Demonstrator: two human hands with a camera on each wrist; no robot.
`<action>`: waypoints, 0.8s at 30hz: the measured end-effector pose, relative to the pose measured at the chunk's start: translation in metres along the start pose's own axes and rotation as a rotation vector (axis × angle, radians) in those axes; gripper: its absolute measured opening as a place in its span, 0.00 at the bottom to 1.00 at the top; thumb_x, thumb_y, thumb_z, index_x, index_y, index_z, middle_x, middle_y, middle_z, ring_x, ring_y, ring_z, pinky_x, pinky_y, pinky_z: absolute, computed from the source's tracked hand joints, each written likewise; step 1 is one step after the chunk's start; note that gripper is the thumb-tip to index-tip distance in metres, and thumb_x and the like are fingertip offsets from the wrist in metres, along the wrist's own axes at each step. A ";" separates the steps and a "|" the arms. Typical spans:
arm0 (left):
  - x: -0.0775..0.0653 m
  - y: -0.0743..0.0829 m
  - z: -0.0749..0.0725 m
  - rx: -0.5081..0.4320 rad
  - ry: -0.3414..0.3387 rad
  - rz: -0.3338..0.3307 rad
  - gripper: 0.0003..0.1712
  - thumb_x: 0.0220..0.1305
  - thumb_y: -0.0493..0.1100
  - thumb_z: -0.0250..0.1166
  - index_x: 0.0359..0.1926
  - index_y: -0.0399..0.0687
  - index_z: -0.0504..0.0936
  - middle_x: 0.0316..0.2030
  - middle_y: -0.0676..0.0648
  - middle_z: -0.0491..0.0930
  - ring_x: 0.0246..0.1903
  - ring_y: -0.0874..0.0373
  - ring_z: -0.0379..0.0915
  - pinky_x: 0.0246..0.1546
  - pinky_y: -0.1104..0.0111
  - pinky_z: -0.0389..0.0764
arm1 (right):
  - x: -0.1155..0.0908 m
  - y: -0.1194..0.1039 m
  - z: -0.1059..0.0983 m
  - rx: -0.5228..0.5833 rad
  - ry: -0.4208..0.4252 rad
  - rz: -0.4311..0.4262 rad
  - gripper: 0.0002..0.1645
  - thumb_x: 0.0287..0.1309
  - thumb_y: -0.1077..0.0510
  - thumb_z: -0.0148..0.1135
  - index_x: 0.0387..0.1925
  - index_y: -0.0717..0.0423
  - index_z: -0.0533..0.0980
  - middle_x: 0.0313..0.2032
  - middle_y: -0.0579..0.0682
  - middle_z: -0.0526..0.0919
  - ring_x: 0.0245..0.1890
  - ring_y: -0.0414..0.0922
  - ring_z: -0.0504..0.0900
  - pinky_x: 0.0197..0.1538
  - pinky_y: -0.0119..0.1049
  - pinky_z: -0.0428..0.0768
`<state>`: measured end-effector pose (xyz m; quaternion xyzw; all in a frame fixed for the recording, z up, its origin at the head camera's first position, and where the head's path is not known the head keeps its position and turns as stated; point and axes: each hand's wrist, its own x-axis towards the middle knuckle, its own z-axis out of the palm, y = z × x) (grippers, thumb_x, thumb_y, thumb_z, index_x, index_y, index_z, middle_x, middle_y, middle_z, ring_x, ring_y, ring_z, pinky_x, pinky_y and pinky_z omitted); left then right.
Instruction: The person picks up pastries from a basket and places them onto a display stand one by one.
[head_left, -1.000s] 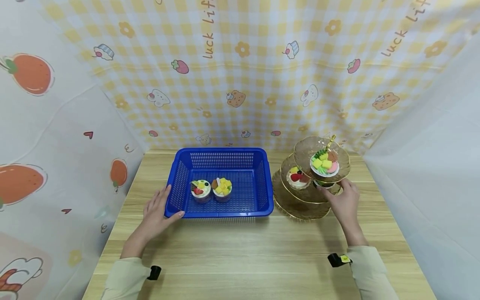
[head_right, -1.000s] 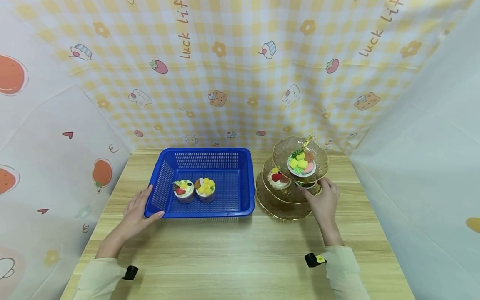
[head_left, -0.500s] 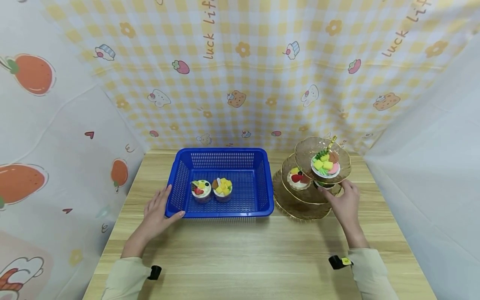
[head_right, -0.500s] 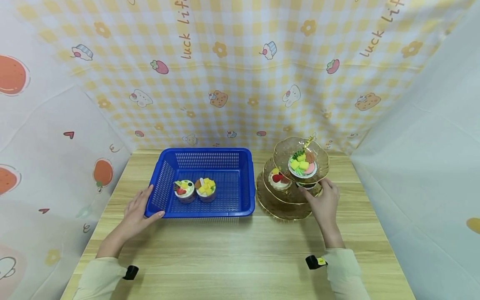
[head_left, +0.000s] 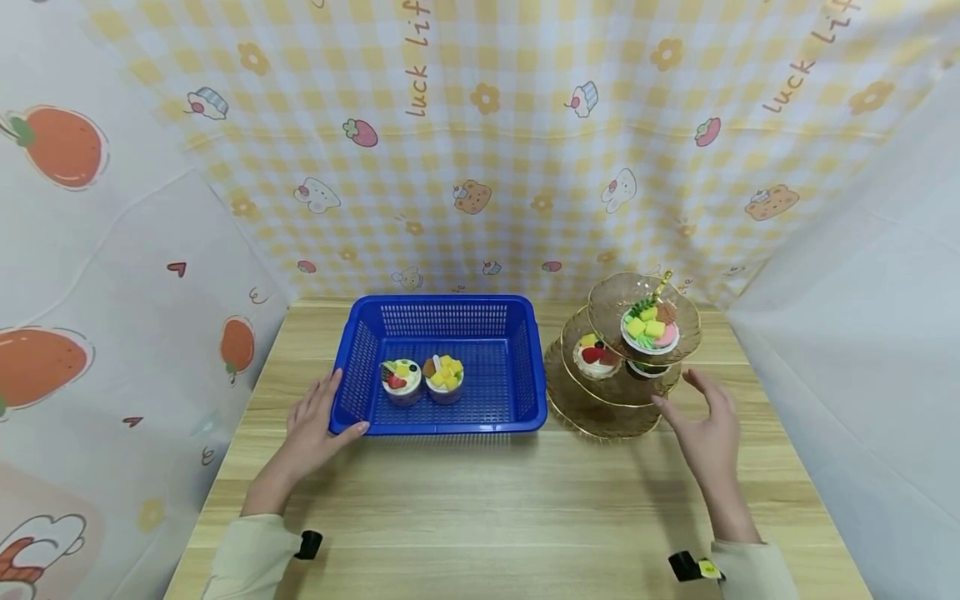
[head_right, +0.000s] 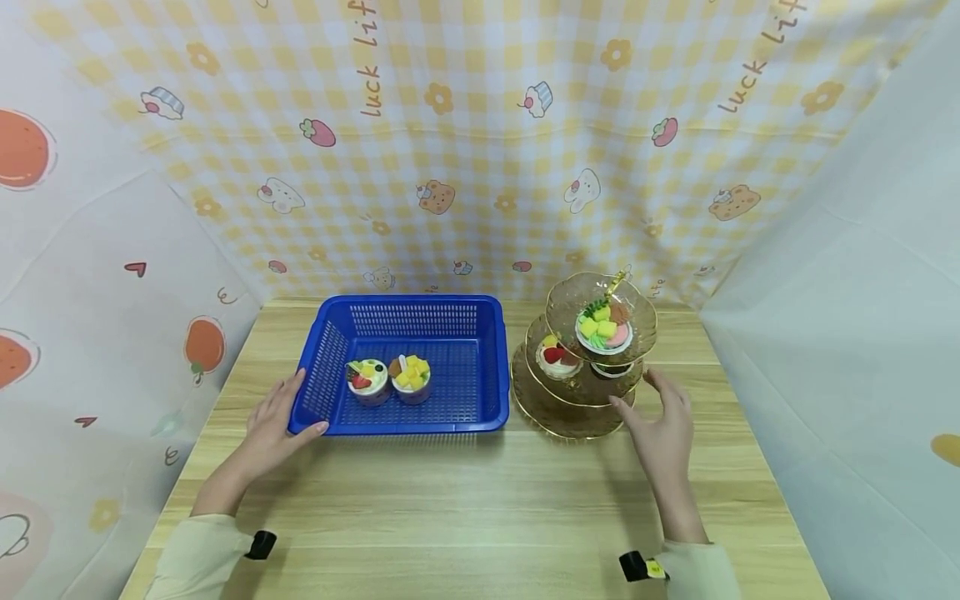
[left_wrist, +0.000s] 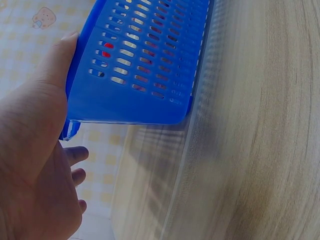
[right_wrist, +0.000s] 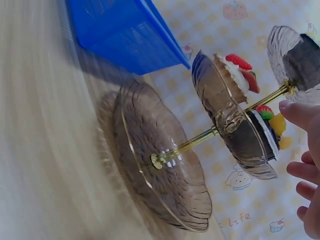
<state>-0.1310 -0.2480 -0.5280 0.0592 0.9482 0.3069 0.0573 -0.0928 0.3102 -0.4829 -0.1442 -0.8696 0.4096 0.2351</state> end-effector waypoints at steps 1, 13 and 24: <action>0.000 0.000 0.000 0.000 0.002 0.001 0.61 0.61 0.66 0.64 0.80 0.56 0.34 0.78 0.31 0.42 0.76 0.28 0.31 0.70 0.31 0.34 | -0.005 -0.001 0.000 0.000 0.016 -0.005 0.39 0.48 0.56 0.78 0.62 0.59 0.74 0.59 0.58 0.81 0.62 0.50 0.71 0.68 0.45 0.64; 0.001 -0.001 -0.001 -0.007 0.008 0.026 0.61 0.62 0.65 0.64 0.80 0.55 0.34 0.78 0.31 0.42 0.75 0.28 0.32 0.69 0.30 0.34 | -0.062 -0.026 0.046 0.248 0.099 -0.341 0.31 0.36 0.73 0.78 0.49 0.64 0.82 0.40 0.64 0.86 0.46 0.30 0.75 0.54 0.19 0.68; 0.001 0.000 -0.001 0.001 0.001 0.024 0.60 0.62 0.64 0.64 0.80 0.54 0.35 0.78 0.31 0.42 0.75 0.28 0.33 0.69 0.31 0.35 | -0.064 -0.077 0.126 0.224 -0.265 -0.431 0.35 0.44 0.59 0.79 0.57 0.57 0.78 0.47 0.50 0.87 0.50 0.48 0.79 0.56 0.36 0.76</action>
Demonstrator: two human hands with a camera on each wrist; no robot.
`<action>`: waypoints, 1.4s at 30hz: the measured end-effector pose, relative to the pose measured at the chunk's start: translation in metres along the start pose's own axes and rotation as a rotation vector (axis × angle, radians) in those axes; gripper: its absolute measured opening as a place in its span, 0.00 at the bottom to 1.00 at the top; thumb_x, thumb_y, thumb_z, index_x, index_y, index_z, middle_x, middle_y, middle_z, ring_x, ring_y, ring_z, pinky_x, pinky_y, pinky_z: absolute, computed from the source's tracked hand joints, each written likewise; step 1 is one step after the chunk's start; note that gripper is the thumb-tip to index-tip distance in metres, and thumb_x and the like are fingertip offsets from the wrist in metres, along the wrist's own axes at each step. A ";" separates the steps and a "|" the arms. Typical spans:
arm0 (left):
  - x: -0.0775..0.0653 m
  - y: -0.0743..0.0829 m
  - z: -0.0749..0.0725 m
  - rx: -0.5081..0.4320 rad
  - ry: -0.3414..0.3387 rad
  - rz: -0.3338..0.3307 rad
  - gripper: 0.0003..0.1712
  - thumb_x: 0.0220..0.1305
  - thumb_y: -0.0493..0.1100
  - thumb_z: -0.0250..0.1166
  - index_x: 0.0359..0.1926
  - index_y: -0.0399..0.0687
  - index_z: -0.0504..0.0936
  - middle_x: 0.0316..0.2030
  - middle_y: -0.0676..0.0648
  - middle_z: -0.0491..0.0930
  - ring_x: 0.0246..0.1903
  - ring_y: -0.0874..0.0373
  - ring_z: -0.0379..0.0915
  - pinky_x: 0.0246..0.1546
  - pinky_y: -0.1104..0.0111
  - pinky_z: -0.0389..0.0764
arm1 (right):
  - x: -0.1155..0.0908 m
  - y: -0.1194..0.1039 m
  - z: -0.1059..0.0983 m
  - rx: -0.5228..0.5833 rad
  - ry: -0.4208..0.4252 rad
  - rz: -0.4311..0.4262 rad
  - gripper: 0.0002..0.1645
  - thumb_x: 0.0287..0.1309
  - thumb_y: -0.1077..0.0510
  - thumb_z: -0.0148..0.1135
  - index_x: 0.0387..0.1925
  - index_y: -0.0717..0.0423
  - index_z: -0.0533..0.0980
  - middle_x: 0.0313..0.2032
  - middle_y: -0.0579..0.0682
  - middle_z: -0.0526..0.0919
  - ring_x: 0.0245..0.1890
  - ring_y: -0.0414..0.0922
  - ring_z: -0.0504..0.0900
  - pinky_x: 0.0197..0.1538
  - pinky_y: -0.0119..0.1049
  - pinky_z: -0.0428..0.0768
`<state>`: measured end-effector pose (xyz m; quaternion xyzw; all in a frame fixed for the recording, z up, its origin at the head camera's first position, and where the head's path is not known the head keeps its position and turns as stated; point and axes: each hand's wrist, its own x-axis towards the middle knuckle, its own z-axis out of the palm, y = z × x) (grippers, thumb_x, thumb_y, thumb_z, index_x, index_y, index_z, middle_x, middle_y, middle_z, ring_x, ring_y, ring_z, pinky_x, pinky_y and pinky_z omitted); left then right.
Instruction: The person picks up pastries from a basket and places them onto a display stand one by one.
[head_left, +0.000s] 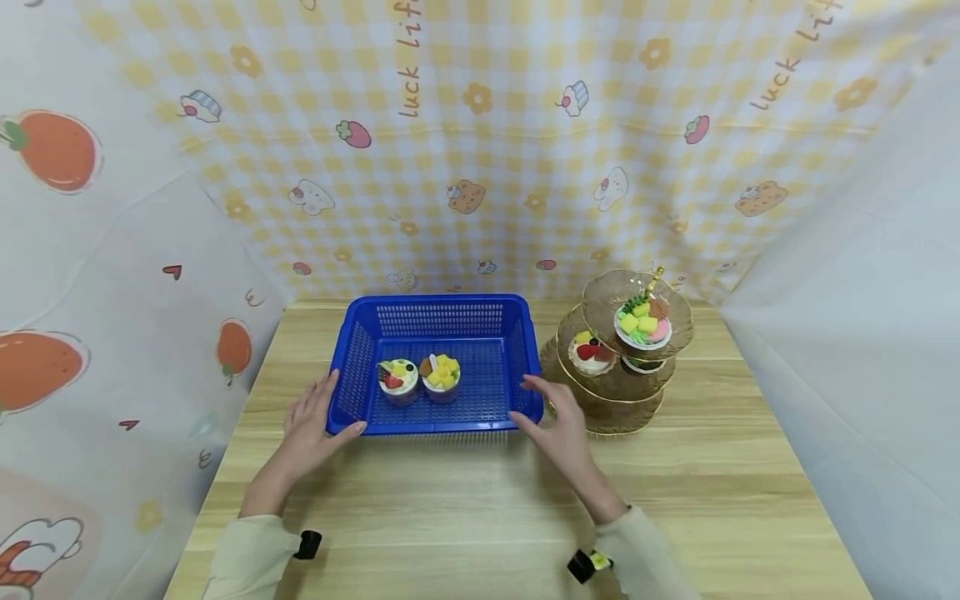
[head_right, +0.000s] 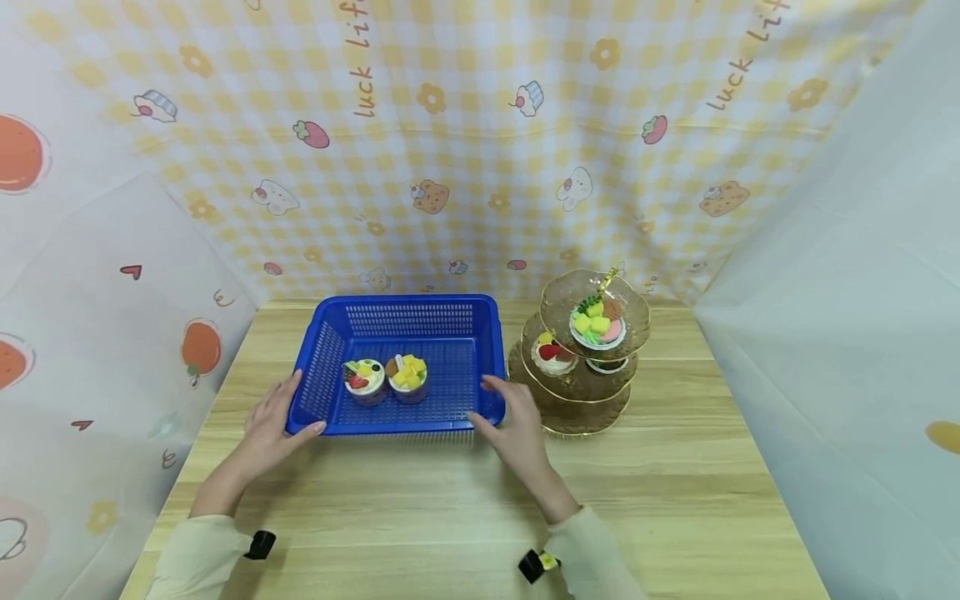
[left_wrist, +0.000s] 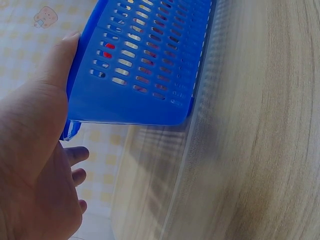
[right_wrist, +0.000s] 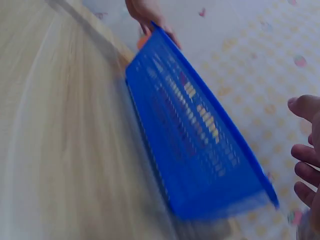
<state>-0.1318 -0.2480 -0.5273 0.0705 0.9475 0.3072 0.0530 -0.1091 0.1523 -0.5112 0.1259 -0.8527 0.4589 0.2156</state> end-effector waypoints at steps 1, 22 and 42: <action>0.000 0.000 0.000 0.000 0.000 -0.001 0.60 0.62 0.64 0.64 0.80 0.54 0.35 0.78 0.31 0.42 0.76 0.28 0.33 0.69 0.31 0.35 | 0.006 -0.003 0.006 -0.005 -0.041 -0.003 0.35 0.45 0.57 0.79 0.58 0.56 0.78 0.48 0.50 0.87 0.51 0.48 0.79 0.57 0.38 0.76; -0.002 -0.005 0.000 0.002 0.006 -0.024 0.60 0.62 0.65 0.64 0.80 0.56 0.35 0.77 0.31 0.43 0.76 0.28 0.33 0.69 0.31 0.35 | 0.137 -0.022 0.130 -0.303 -0.869 -0.279 0.53 0.51 0.38 0.73 0.74 0.49 0.61 0.70 0.48 0.72 0.67 0.46 0.70 0.71 0.44 0.70; 0.001 -0.004 0.002 -0.004 -0.008 -0.029 0.61 0.61 0.66 0.64 0.80 0.58 0.34 0.77 0.31 0.43 0.75 0.28 0.33 0.69 0.30 0.35 | 0.160 -0.029 0.161 -0.407 -1.108 -0.229 0.55 0.48 0.38 0.75 0.73 0.50 0.63 0.70 0.48 0.71 0.65 0.46 0.71 0.71 0.43 0.69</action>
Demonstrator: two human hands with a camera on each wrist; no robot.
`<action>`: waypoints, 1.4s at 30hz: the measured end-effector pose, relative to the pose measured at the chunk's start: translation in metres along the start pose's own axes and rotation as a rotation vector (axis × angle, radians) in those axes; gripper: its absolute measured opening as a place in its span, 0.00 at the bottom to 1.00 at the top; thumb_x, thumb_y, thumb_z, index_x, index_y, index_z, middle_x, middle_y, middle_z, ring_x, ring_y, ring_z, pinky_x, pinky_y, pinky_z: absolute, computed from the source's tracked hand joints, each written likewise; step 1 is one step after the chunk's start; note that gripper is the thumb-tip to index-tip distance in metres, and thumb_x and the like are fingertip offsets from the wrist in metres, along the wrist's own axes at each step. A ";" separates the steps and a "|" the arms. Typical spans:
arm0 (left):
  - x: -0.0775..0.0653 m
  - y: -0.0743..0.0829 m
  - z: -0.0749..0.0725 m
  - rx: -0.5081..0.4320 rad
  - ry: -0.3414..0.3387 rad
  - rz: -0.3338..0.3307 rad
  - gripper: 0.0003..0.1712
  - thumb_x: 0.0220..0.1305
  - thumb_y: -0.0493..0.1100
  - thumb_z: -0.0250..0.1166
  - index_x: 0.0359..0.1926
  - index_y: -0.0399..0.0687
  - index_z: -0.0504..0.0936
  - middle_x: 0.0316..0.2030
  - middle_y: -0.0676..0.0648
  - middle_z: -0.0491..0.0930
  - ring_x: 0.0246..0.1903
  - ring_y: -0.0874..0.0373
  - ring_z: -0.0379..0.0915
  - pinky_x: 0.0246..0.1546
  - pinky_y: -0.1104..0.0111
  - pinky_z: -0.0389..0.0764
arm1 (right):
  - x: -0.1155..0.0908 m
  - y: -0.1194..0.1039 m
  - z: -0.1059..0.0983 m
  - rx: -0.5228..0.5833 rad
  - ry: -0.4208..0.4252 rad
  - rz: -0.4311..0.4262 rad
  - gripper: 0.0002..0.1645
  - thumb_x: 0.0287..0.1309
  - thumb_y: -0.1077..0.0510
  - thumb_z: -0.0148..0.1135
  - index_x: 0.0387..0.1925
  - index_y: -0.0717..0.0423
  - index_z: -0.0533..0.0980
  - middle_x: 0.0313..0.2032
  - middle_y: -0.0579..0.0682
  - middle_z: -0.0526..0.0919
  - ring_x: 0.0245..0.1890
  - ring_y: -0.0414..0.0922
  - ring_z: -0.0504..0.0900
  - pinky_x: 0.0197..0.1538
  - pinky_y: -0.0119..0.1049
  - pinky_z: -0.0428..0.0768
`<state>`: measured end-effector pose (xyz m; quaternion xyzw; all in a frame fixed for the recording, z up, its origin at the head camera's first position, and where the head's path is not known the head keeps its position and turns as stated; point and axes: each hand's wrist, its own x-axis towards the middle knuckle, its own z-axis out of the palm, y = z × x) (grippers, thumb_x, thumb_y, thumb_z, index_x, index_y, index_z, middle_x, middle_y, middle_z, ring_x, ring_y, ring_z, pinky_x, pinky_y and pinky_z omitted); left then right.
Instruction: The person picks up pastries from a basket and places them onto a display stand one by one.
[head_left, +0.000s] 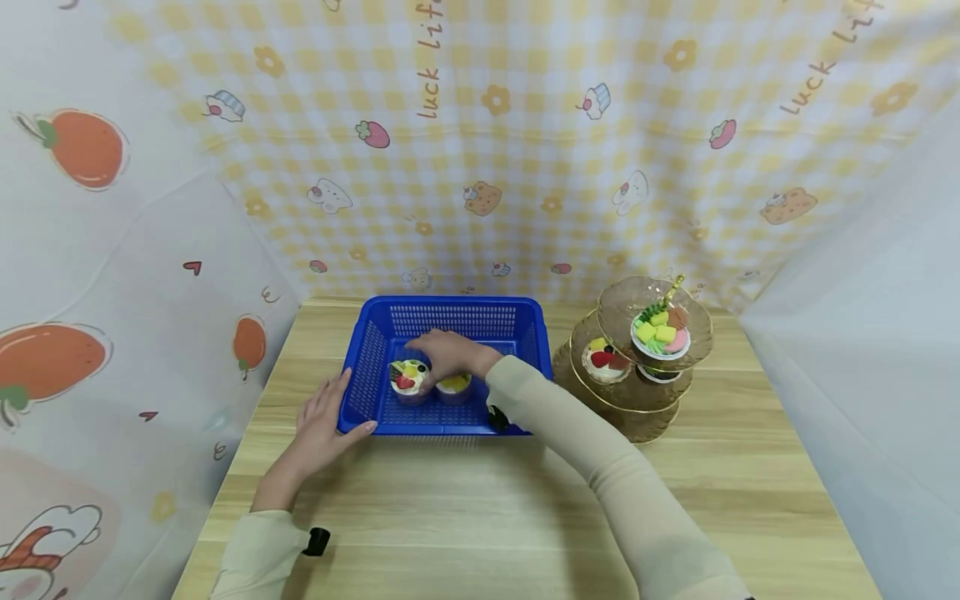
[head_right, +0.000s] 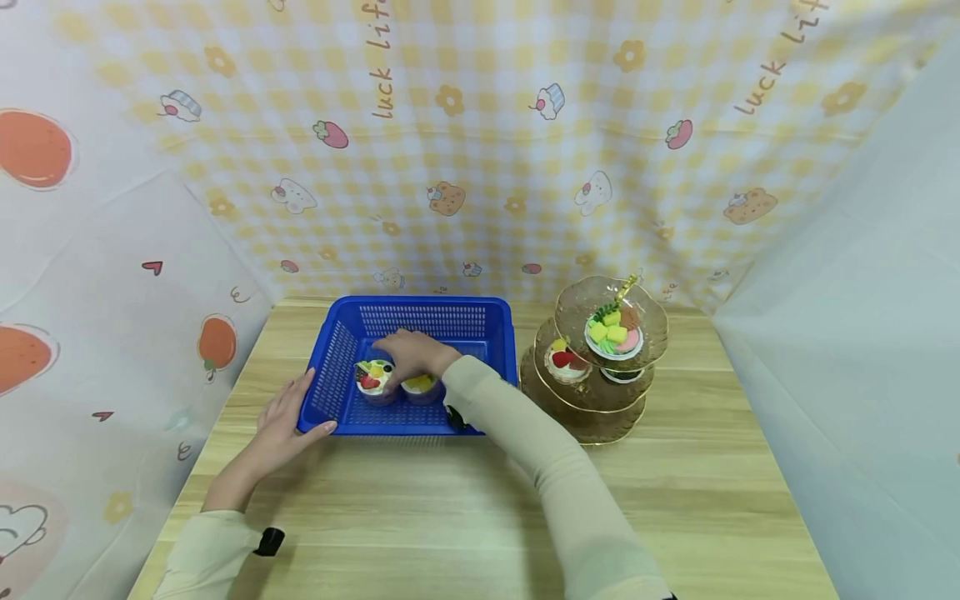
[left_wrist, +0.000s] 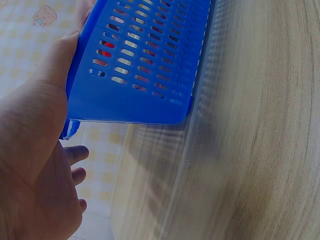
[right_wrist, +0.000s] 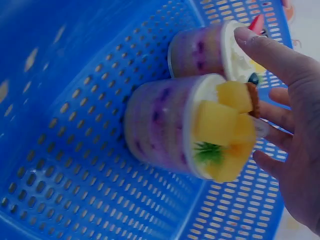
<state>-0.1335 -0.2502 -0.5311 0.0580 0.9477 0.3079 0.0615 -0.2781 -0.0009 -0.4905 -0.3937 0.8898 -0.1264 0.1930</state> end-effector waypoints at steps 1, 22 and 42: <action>0.000 0.000 0.000 0.002 0.001 -0.001 0.61 0.61 0.66 0.64 0.80 0.59 0.34 0.77 0.31 0.43 0.76 0.28 0.33 0.69 0.30 0.35 | 0.000 0.001 0.001 0.000 -0.009 -0.001 0.54 0.48 0.38 0.75 0.73 0.50 0.63 0.70 0.48 0.71 0.65 0.46 0.71 0.71 0.43 0.69; 0.000 0.003 0.004 0.004 0.001 -0.014 0.62 0.60 0.68 0.65 0.80 0.59 0.35 0.78 0.33 0.43 0.76 0.29 0.33 0.70 0.30 0.34 | 0.011 0.021 0.018 0.192 -0.062 -0.004 0.45 0.47 0.41 0.77 0.66 0.46 0.70 0.62 0.46 0.78 0.61 0.42 0.76 0.67 0.38 0.74; -0.003 0.004 0.000 0.033 0.020 -0.023 0.60 0.61 0.66 0.65 0.80 0.57 0.36 0.78 0.32 0.44 0.76 0.29 0.35 0.70 0.31 0.36 | 0.010 0.015 -0.002 0.196 0.044 -0.066 0.38 0.49 0.42 0.75 0.61 0.47 0.75 0.54 0.45 0.83 0.49 0.39 0.80 0.55 0.33 0.79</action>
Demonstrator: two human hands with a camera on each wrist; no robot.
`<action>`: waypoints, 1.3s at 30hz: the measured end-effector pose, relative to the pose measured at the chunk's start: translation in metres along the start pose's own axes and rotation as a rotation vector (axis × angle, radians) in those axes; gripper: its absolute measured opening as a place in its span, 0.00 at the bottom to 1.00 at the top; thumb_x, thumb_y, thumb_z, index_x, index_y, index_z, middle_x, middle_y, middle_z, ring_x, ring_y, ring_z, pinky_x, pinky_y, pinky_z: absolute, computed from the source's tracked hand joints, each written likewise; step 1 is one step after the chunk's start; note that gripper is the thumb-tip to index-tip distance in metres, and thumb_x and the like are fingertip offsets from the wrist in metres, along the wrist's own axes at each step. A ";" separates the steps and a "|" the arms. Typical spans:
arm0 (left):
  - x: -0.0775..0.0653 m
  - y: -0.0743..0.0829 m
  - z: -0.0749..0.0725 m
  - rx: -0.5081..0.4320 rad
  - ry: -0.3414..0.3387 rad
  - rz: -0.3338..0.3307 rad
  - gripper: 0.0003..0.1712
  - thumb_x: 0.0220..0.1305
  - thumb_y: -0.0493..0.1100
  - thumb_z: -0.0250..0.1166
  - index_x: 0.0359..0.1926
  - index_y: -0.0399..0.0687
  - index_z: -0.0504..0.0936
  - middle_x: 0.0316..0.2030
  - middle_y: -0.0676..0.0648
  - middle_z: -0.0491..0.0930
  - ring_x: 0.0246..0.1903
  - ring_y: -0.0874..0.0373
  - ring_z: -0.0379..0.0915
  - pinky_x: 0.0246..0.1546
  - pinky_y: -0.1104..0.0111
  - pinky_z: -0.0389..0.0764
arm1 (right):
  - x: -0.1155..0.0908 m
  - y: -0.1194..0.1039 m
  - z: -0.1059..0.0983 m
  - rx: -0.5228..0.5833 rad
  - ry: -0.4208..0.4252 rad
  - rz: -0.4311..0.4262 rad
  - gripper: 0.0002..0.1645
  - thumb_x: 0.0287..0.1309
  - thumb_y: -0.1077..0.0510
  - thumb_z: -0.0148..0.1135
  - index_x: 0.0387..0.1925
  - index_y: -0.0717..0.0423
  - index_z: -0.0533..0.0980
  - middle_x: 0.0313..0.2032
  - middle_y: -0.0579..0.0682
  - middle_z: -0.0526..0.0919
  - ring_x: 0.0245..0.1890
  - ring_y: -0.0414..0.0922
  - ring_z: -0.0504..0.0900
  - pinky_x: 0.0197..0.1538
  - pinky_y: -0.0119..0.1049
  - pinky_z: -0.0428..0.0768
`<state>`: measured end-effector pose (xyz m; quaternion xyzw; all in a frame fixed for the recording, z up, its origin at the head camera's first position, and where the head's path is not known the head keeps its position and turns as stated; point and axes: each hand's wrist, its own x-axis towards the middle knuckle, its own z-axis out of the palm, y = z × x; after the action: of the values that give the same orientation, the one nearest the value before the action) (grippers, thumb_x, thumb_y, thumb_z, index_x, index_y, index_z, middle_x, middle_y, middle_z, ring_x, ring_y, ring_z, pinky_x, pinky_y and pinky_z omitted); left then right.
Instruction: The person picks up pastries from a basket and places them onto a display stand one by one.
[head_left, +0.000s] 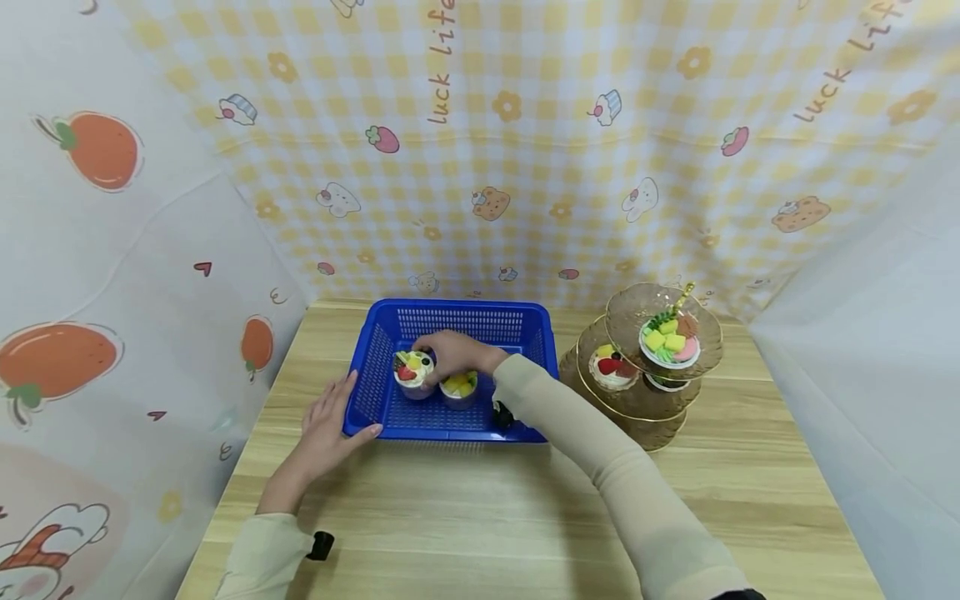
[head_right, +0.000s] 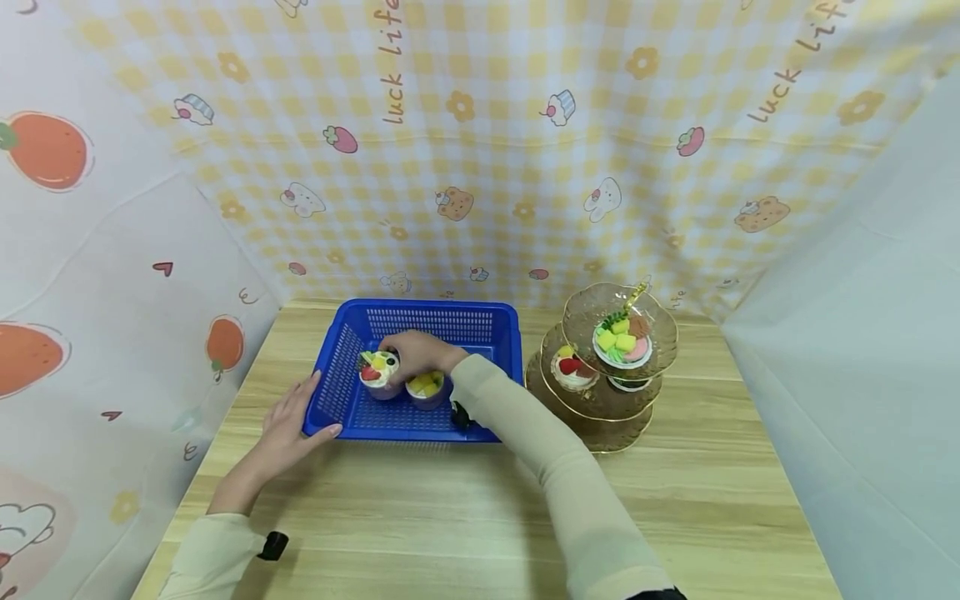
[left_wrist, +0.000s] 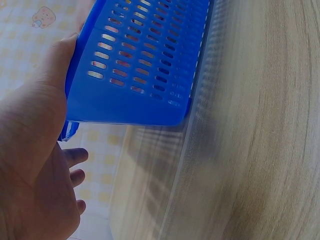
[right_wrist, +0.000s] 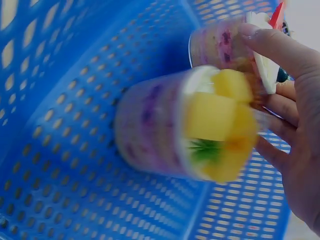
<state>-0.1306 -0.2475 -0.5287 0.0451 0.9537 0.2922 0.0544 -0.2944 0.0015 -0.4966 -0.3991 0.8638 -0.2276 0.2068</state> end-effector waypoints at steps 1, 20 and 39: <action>0.000 0.000 0.000 -0.003 -0.001 0.000 0.61 0.61 0.66 0.65 0.80 0.57 0.36 0.78 0.32 0.44 0.76 0.29 0.35 0.70 0.30 0.36 | -0.001 -0.002 -0.005 0.025 0.017 -0.008 0.37 0.49 0.43 0.75 0.61 0.48 0.75 0.54 0.46 0.83 0.49 0.39 0.80 0.56 0.34 0.79; 0.000 -0.001 -0.001 -0.017 0.010 0.025 0.60 0.60 0.65 0.65 0.80 0.55 0.37 0.77 0.32 0.44 0.76 0.29 0.35 0.70 0.31 0.36 | -0.054 -0.010 -0.039 0.154 0.382 0.162 0.45 0.44 0.40 0.78 0.64 0.49 0.73 0.61 0.48 0.79 0.62 0.46 0.77 0.66 0.45 0.75; -0.002 -0.001 0.000 -0.031 0.007 0.011 0.60 0.60 0.66 0.65 0.80 0.57 0.37 0.78 0.32 0.44 0.76 0.30 0.34 0.70 0.30 0.36 | -0.210 -0.015 -0.004 0.140 0.665 0.348 0.45 0.43 0.45 0.80 0.63 0.54 0.74 0.57 0.56 0.82 0.52 0.55 0.83 0.52 0.53 0.83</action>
<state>-0.1286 -0.2485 -0.5289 0.0484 0.9490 0.3074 0.0499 -0.1621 0.1580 -0.4480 -0.1357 0.9209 -0.3646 -0.0226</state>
